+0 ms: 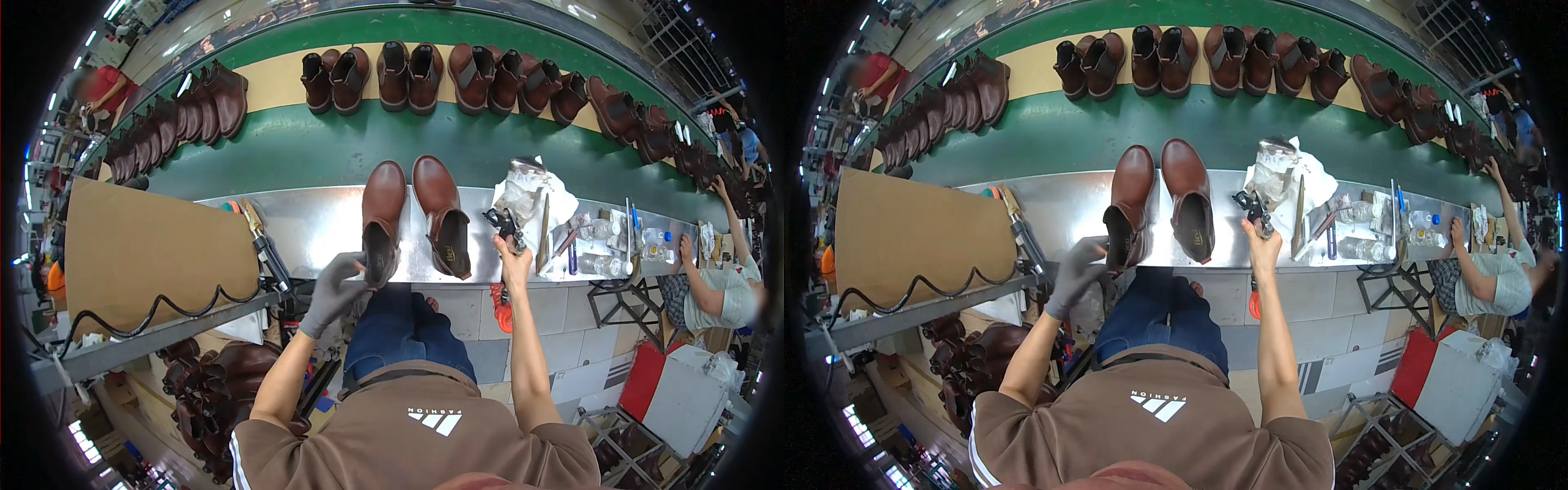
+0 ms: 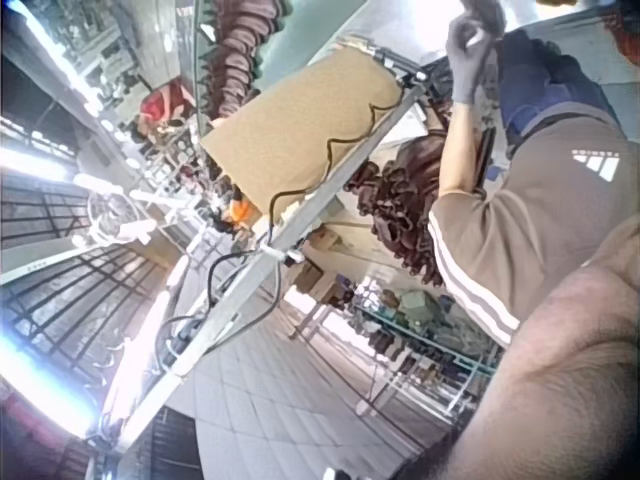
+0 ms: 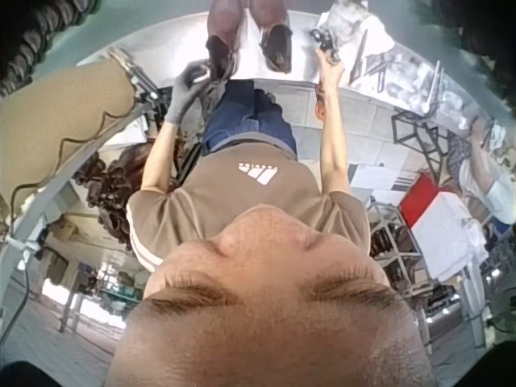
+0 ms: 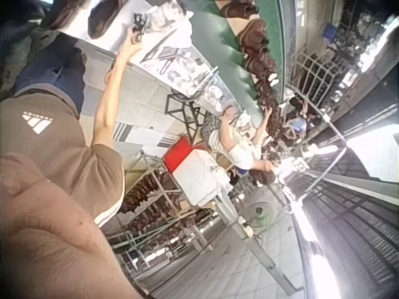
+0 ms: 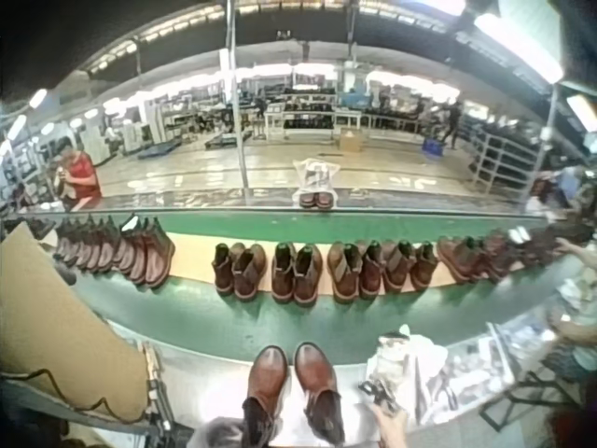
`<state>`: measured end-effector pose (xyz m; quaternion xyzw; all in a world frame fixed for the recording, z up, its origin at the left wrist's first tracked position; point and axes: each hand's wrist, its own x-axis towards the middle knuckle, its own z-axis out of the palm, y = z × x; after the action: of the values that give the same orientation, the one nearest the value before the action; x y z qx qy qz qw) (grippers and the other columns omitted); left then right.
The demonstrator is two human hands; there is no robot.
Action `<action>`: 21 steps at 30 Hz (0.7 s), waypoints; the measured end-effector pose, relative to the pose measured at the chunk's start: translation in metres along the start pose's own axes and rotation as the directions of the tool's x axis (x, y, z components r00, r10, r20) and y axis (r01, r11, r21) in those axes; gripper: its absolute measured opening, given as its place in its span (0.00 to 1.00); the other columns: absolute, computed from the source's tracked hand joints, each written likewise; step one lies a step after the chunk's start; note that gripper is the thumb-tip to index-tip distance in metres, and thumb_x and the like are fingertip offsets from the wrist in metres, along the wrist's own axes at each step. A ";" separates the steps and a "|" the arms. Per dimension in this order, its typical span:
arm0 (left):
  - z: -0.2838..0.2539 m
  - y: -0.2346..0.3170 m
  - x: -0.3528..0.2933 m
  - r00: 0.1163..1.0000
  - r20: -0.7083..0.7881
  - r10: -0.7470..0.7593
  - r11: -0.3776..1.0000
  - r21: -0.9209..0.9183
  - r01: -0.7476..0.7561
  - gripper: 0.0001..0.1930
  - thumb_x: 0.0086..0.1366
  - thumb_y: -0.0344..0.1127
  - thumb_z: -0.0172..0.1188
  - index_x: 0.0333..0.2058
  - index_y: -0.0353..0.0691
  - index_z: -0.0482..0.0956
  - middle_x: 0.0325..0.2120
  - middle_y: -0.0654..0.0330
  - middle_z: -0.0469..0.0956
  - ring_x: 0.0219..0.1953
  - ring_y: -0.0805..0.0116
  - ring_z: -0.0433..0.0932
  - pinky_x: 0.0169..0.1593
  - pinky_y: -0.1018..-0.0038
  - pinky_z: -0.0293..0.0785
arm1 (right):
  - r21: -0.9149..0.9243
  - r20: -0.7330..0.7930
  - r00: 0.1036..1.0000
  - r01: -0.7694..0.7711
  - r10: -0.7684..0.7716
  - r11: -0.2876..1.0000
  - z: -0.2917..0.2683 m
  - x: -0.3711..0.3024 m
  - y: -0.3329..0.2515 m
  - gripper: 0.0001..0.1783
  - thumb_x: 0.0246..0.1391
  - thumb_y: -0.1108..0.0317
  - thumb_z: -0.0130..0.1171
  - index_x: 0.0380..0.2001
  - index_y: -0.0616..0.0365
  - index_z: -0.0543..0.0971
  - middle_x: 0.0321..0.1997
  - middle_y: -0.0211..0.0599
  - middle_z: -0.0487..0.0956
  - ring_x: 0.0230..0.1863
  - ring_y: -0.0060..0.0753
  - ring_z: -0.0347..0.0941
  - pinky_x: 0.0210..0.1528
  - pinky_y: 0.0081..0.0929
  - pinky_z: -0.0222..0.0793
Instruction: Using a heat gun, brush, and air spray to finish and clean leather boots on a factory production line.
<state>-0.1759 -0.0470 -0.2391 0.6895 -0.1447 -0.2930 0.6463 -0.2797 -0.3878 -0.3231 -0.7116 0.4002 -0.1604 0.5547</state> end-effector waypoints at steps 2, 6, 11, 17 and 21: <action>-0.023 -0.012 0.014 0.971 -0.238 -0.027 0.956 -0.289 -0.044 0.11 0.63 0.35 0.55 0.42 0.40 0.68 0.42 0.56 0.74 0.47 0.65 0.73 0.51 0.66 0.68 | 0.057 0.030 0.999 -0.012 0.010 0.998 0.011 0.011 0.022 0.18 0.44 0.63 0.69 0.22 0.67 0.73 0.24 0.28 0.72 0.26 0.18 0.63 0.28 0.21 0.60; -0.053 -0.069 0.041 0.908 -0.311 -0.280 0.939 -0.286 0.192 0.21 0.68 0.55 0.42 0.44 0.44 0.70 0.42 0.59 0.75 0.44 0.69 0.73 0.46 0.70 0.67 | -0.628 -0.175 0.819 0.335 -0.546 0.703 0.016 -0.015 -0.014 0.22 0.47 0.66 0.65 0.43 0.69 0.72 0.42 0.45 0.74 0.39 0.30 0.71 0.41 0.25 0.66; -0.035 -0.109 0.083 0.822 -0.149 -0.549 0.764 -0.487 0.423 0.25 0.66 0.59 0.44 0.44 0.43 0.73 0.40 0.61 0.76 0.39 0.74 0.72 0.42 0.78 0.66 | -0.055 0.262 0.964 0.054 -0.038 0.997 0.055 0.012 -0.030 0.26 0.58 0.52 0.51 0.52 0.61 0.71 0.46 0.38 0.74 0.42 0.29 0.70 0.44 0.25 0.65; -0.013 -0.094 0.097 0.958 0.018 -0.285 0.696 -0.684 0.220 0.10 0.65 0.34 0.53 0.42 0.38 0.73 0.36 0.63 0.74 0.35 0.77 0.73 0.40 0.81 0.70 | 0.038 0.505 0.814 -0.351 0.285 0.936 0.074 0.043 0.010 0.32 0.60 0.46 0.47 0.55 0.63 0.69 0.55 0.38 0.71 0.52 0.30 0.68 0.57 0.26 0.57; -0.001 -0.088 0.099 0.992 0.100 -0.076 0.423 -0.898 0.123 0.16 0.67 0.32 0.48 0.51 0.34 0.66 0.46 0.55 0.73 0.48 0.64 0.74 0.52 0.71 0.72 | 0.156 0.560 0.721 -0.576 0.409 0.802 0.068 0.024 0.014 0.20 0.61 0.56 0.47 0.48 0.59 0.73 0.40 0.31 0.77 0.36 0.22 0.73 0.35 0.19 0.69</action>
<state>-0.1131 -0.0931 -0.3467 0.2386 0.0608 -0.3775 0.8927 -0.2245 -0.3617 -0.3634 -0.4938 0.3880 0.1225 0.7686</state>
